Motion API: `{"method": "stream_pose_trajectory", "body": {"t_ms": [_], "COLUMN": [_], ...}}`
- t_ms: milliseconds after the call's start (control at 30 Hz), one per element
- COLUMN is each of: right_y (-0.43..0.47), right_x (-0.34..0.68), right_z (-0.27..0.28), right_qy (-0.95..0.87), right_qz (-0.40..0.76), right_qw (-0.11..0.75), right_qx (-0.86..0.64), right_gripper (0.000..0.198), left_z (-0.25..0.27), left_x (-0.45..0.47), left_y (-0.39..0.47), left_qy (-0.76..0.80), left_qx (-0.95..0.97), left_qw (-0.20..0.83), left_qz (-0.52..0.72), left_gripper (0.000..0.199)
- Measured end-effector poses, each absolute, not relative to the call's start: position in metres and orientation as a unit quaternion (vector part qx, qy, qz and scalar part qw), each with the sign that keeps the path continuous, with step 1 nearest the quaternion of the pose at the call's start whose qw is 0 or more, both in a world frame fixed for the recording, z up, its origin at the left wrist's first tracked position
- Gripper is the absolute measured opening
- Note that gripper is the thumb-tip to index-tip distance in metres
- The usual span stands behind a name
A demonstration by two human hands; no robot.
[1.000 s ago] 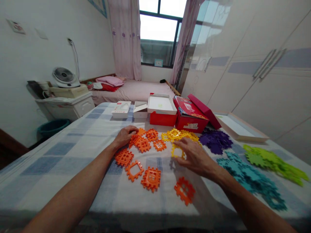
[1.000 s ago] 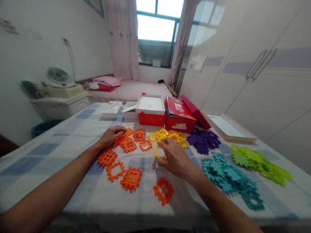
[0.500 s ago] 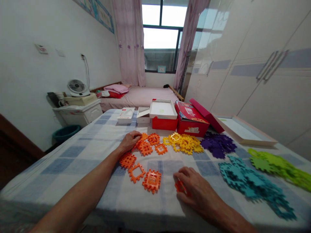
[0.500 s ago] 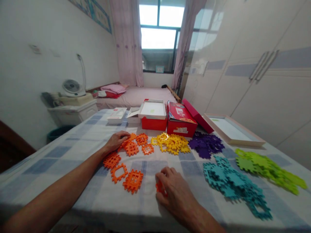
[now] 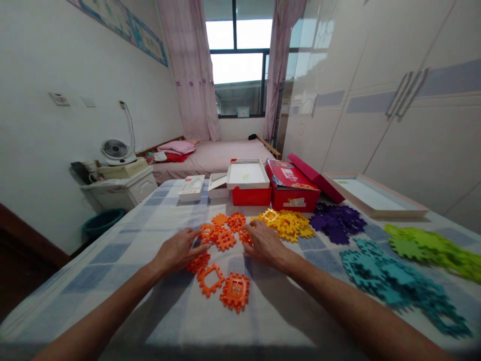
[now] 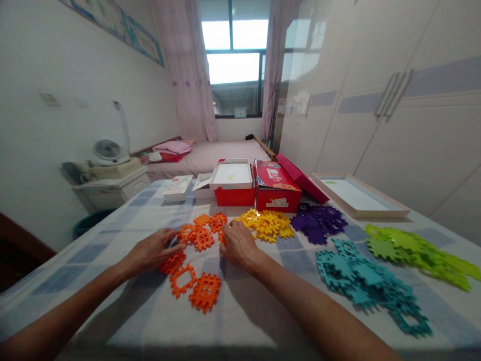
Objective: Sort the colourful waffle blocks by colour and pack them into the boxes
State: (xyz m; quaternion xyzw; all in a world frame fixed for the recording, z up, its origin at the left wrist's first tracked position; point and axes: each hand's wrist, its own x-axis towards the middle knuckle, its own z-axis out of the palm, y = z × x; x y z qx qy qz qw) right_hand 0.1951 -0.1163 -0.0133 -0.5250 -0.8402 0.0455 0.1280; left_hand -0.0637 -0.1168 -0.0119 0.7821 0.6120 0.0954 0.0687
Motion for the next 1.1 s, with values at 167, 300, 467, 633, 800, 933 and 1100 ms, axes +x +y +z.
{"method": "stream_pose_trajectory", "body": {"t_ms": [167, 300, 467, 633, 800, 933, 1100], "right_y": [-0.109, -0.108, -0.102, -0.084, -0.091, -0.145, -0.201], "right_x": [0.187, 0.189, 0.191, 0.177, 0.184, 0.210, 0.217], "right_z": [-0.026, -0.033, -0.034, -0.011, 0.004, 0.001, -0.014], "right_qy": [-0.844, -0.837, -0.817, -0.787, -0.784, -0.818, -0.897], "right_qz": [0.028, 0.064, 0.127, 0.194, 0.201, 0.200, 0.229], "right_qw": [0.116, 0.148, 0.234, 0.312, 0.329, 0.272, 0.122], "right_qx": [-0.523, -0.523, -0.511, -0.495, -0.487, -0.466, -0.357], "right_gripper": [0.028, 0.031, 0.042, 0.046, 0.040, 0.034, 0.077], "left_z": [-0.014, -0.020, -0.025, -0.018, -0.009, -0.011, -0.039], "left_x": [-0.057, -0.047, -0.034, -0.002, 0.018, -0.011, -0.044], "left_y": [-0.151, -0.158, -0.163, -0.172, -0.170, -0.140, -0.089], "left_qy": [0.616, 0.583, 0.541, 0.509, 0.471, 0.503, 0.564], "left_qx": [0.783, 0.803, 0.825, 0.832, 0.846, 0.815, 0.777], "left_qw": [0.067, 0.096, 0.106, 0.110, 0.117, 0.063, 0.080], "left_qz": [0.052, 0.074, 0.123, 0.190, 0.220, 0.282, 0.268], "left_gripper": [0.059, 0.055, 0.049, 0.042, 0.043, 0.040, 0.048]}}
